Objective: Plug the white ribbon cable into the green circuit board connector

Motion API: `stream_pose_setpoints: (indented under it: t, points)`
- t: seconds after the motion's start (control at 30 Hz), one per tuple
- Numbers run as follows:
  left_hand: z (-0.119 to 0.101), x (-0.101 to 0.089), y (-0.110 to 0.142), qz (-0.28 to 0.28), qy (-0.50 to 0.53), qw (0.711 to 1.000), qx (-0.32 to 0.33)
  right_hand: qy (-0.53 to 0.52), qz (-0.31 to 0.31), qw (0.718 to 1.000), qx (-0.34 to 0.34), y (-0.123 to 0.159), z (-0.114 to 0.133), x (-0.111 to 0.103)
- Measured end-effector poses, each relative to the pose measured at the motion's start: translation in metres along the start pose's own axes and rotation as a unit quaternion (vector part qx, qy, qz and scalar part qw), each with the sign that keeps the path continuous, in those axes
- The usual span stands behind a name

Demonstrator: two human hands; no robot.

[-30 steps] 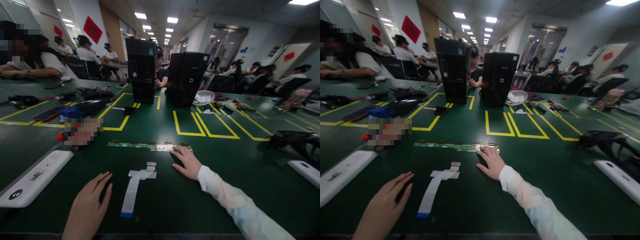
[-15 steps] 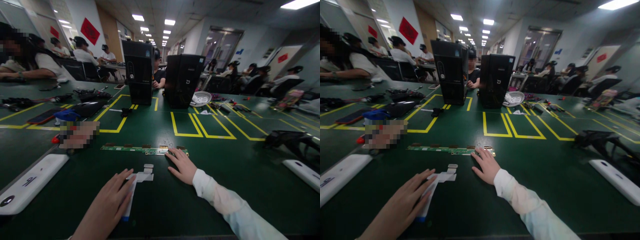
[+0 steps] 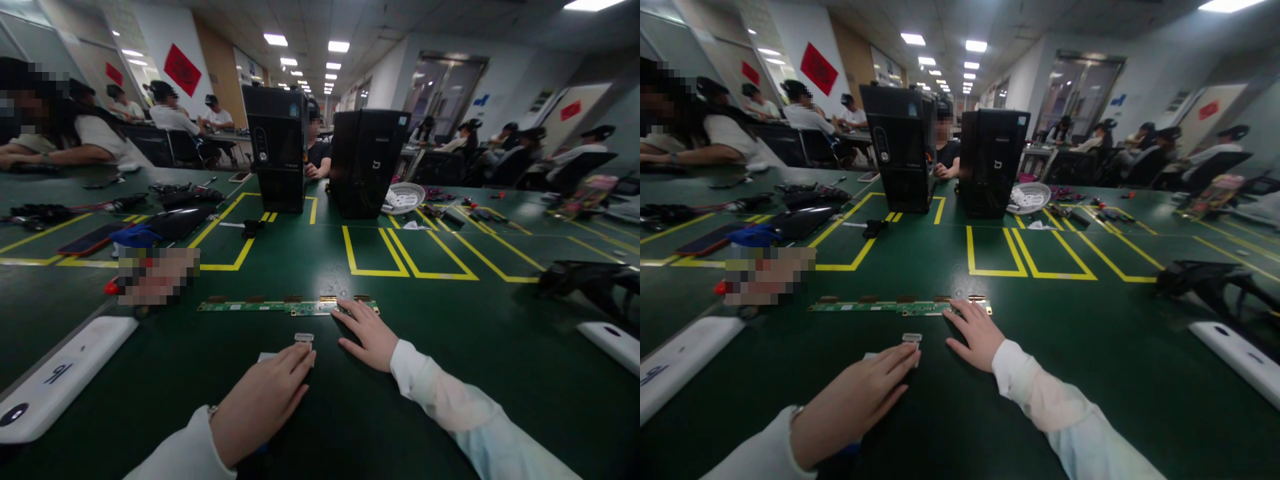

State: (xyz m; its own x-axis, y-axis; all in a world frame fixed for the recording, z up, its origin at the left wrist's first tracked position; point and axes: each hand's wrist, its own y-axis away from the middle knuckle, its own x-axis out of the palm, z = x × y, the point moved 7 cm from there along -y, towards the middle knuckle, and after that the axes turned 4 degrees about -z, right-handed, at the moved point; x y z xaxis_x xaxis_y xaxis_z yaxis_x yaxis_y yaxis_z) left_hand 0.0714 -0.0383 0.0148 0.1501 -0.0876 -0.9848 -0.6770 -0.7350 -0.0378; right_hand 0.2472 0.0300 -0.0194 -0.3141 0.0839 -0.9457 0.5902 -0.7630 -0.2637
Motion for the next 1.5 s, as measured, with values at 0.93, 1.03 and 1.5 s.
stream_pose_setpoints:
  t: [0.93, 1.03, 1.5]
  points:
    - [-0.008, 0.02, -0.042, -0.1, 0.02, 0.993, -0.052, -0.013, -0.001, 1.0, 0.001, 0.002, 0.0, 0.0]
    - [-0.008, 0.019, -0.042, -0.109, 0.023, 0.992, -0.053, -0.017, -0.003, 1.0, 0.004, 0.001, 0.0, -0.001]
    - [-0.005, 0.021, -0.045, -0.081, 0.037, 0.995, -0.043, -0.026, -0.008, 1.0, 0.002, 0.002, -0.001, -0.002]
